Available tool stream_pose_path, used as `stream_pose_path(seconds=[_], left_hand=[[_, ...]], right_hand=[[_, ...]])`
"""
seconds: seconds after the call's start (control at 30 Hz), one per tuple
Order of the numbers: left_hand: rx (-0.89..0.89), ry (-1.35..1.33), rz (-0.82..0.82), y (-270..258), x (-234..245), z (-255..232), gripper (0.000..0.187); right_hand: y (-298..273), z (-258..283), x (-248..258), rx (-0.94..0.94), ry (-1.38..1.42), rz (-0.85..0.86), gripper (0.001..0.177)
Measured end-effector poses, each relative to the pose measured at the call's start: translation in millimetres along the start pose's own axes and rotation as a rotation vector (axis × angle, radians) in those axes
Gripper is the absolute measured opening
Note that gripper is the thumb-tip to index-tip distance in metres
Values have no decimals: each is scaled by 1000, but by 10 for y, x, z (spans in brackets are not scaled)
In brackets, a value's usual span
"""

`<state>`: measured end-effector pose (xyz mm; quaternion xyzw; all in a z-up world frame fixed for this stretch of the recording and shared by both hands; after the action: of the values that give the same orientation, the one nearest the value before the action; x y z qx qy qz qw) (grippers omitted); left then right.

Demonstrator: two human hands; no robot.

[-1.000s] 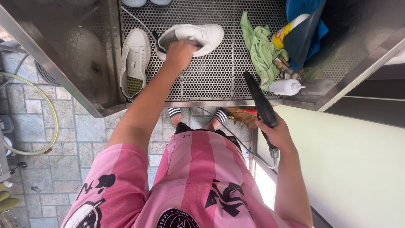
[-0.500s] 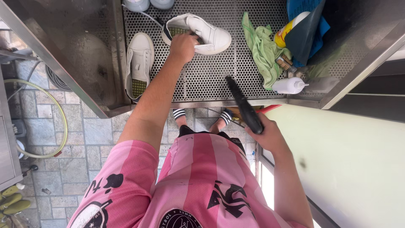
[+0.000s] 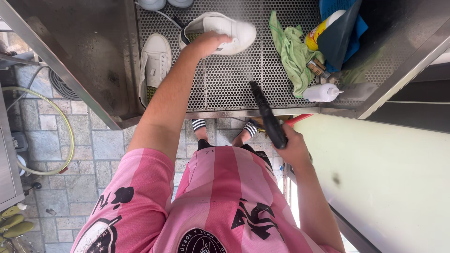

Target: The person applies a cleaning solution to a white sneaker, then uses a handheld steam cleaner to treat the shoe's exterior and interior. The person handles multiple shoes, moving them on a perforated metal work surface and placing them into a sink area.

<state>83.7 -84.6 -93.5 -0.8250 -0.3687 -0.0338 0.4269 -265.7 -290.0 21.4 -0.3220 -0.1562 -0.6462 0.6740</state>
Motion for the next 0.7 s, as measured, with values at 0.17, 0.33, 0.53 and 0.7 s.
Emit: stream_pose_path(seconds=[0.17,0.33,0.53,0.7], left_hand=[[17,-286,-34,-260,77,-137,90],[-29,-350,-41,-357,81,-157,98],[-6,113,-35,36,-128,125,65],[-247,573,-44,25,-295,19,47]], right_hand=[[40,169,-172,252,-29,57,50],[259,59,-302,116,-58,-112,40],[366,-118,-276,42,5,-86,39],[260,-382,-46,-15,9,-158,49]])
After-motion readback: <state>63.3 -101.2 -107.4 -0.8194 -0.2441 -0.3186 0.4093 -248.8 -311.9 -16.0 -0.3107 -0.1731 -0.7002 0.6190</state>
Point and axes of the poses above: each hand's wrist, its own y-axis towards the middle knuckle, its own x-axis out of the back of the hand, z = x × y, the point moved 9 cm from there along y, towards the middle knuckle, and after that the axes turned 10 degrees about x, right-handed, at the moved point
